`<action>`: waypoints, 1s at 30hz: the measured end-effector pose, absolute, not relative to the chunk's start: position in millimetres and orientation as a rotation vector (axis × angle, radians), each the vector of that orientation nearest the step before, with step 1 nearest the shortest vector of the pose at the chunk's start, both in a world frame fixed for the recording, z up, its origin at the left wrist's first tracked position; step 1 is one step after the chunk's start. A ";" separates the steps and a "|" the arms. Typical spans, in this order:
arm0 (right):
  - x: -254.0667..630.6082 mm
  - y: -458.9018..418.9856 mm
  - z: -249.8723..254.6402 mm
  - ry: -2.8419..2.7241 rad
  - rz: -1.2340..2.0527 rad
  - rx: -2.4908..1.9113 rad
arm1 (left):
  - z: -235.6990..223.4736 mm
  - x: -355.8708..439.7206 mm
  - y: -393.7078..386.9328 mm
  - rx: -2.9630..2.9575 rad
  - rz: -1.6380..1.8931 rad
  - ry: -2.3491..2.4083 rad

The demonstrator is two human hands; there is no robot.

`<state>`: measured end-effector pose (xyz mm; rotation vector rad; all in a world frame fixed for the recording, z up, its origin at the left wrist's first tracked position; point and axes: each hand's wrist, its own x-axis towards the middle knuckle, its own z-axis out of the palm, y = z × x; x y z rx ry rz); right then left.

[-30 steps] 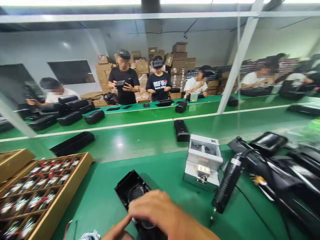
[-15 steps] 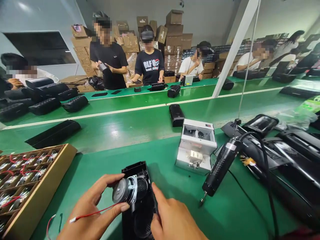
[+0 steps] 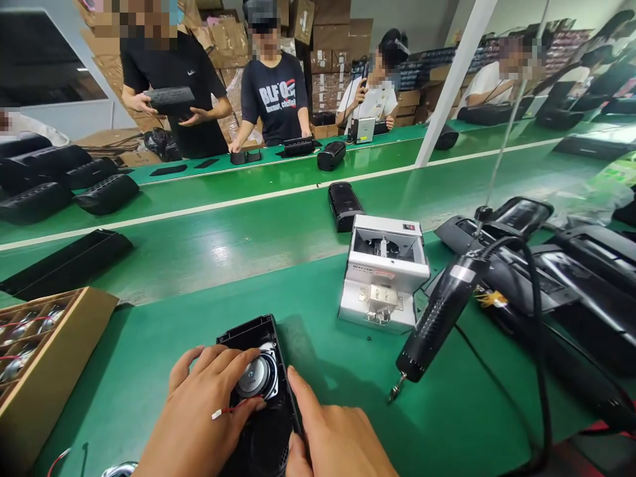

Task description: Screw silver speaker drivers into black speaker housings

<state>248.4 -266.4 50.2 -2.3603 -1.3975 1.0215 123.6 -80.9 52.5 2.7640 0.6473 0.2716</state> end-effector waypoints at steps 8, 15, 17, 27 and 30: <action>246.1 -268.4 39.9 -1.418 0.970 -2.361 | 82.3 136.1 -101.9 2.795 0.040 0.886; 244.9 -269.3 41.4 -1.365 0.948 -2.284 | 81.3 136.4 -100.6 2.796 0.041 0.882; 244.9 -270.0 41.5 -1.340 0.929 -2.266 | 78.7 134.1 -99.2 2.785 0.041 0.864; 242.3 -273.1 36.1 -1.332 0.892 -2.255 | 72.4 129.5 -97.6 2.774 0.053 0.844; 241.8 -273.6 35.8 -1.324 0.870 -2.249 | 72.2 128.8 -97.3 2.770 0.059 0.840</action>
